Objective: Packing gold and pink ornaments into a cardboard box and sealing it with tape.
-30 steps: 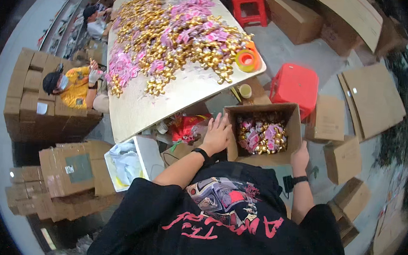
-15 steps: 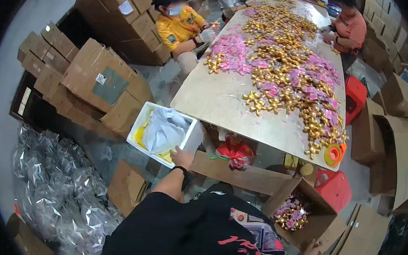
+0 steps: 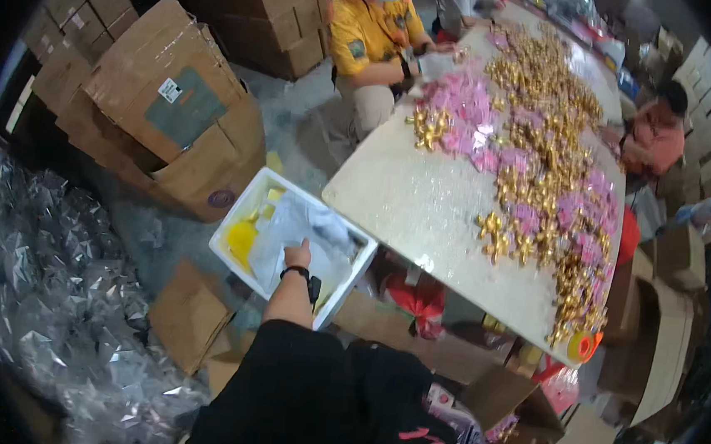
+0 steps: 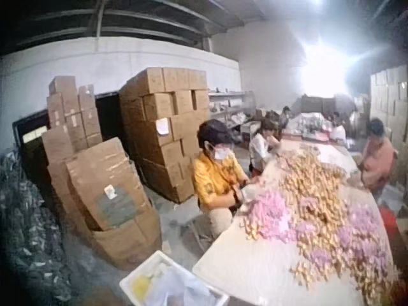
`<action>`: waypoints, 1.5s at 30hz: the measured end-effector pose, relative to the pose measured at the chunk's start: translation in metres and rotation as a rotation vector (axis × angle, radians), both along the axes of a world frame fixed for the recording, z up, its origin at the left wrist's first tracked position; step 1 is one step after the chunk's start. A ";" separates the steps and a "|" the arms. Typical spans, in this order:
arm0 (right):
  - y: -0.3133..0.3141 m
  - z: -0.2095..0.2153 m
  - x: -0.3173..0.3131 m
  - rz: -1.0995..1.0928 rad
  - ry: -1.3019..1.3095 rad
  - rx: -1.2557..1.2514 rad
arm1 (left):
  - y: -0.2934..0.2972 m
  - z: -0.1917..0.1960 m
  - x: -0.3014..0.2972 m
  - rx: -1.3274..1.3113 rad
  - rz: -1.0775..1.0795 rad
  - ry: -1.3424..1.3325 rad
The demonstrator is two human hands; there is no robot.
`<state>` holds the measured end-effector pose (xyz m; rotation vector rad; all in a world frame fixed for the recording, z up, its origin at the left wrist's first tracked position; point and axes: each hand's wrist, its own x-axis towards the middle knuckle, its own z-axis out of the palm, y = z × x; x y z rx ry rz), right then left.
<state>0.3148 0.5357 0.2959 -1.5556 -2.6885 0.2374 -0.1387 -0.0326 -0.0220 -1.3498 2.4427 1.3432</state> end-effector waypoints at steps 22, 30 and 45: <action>-0.109 -0.038 -0.226 0.455 0.325 -0.856 | 0.273 0.177 0.094 0.429 -2.213 0.972; -0.084 -0.057 -0.188 0.152 0.780 -0.816 | 0.273 0.198 0.088 1.050 -1.812 -0.021; -0.101 0.017 -0.153 0.210 0.887 -0.514 | 0.336 0.194 0.062 1.433 -0.921 -0.339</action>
